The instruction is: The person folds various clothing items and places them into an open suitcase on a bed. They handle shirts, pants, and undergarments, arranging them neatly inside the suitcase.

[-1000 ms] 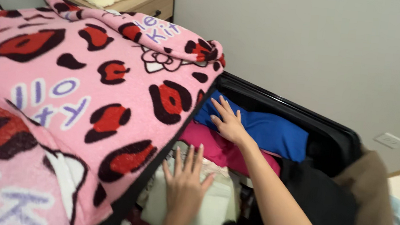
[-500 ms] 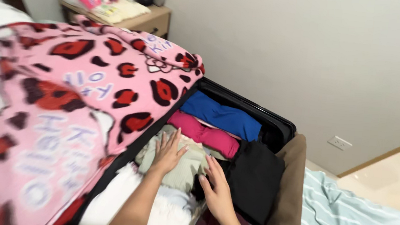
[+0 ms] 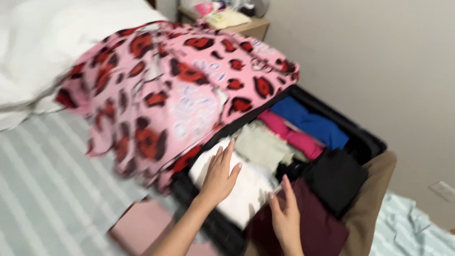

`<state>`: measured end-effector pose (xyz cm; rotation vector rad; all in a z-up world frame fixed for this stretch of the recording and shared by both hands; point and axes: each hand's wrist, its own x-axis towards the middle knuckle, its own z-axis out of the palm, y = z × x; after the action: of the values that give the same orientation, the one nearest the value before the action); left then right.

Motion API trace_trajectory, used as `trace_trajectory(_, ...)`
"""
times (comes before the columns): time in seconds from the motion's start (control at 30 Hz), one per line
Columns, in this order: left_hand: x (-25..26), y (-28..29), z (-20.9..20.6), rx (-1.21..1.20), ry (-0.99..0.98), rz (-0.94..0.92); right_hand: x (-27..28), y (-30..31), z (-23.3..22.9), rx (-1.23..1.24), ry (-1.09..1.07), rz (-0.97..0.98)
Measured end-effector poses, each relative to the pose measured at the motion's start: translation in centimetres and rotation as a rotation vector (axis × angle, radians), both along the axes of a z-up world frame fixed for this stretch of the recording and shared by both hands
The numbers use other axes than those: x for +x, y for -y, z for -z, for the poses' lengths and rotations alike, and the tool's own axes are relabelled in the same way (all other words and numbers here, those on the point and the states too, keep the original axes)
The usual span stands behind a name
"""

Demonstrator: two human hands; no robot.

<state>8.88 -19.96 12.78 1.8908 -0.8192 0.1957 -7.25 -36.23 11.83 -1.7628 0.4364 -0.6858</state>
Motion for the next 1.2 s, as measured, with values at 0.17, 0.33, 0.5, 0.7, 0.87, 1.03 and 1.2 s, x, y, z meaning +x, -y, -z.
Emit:
trace_trajectory(0.17,-2.3,-8.5,3.3,0.109,-0.004,-0.100,-3.9,-7.6,0.5,-0.087,-0.004,0.054)
trace_trajectory(0.33,-3.8,-15.4,9.0,0.654,-0.441,-0.179,-7.4,-14.2,4.9,0.073,-0.031,0.042)
trace_trajectory(0.5,-3.1,-19.7,14.5,0.734,-0.569,-0.339,-9.4,-17.8,11.5,-0.061,-0.314,0.127)
trace_trajectory(0.7,-4.8,-21.8,19.0,-0.083,-0.979,-0.815,-9.9,-21.3,16.9,-0.177,-0.696,0.207)
trace_trajectory(0.87,-5.5,-21.5,18.0,-0.050,-1.246,-0.790,-11.8,-22.5,17.3,0.009,-0.533,0.240)
trace_trajectory(1.03,-5.9,-21.0,16.2,-0.139,-1.359,-0.868,-12.8,-22.6,16.0,0.195,-0.604,0.332)
trace_trajectory(1.2,-6.0,-21.5,16.1,-0.186,-1.471,-0.861,-13.4,-22.3,15.9,0.363,-0.510,0.340)
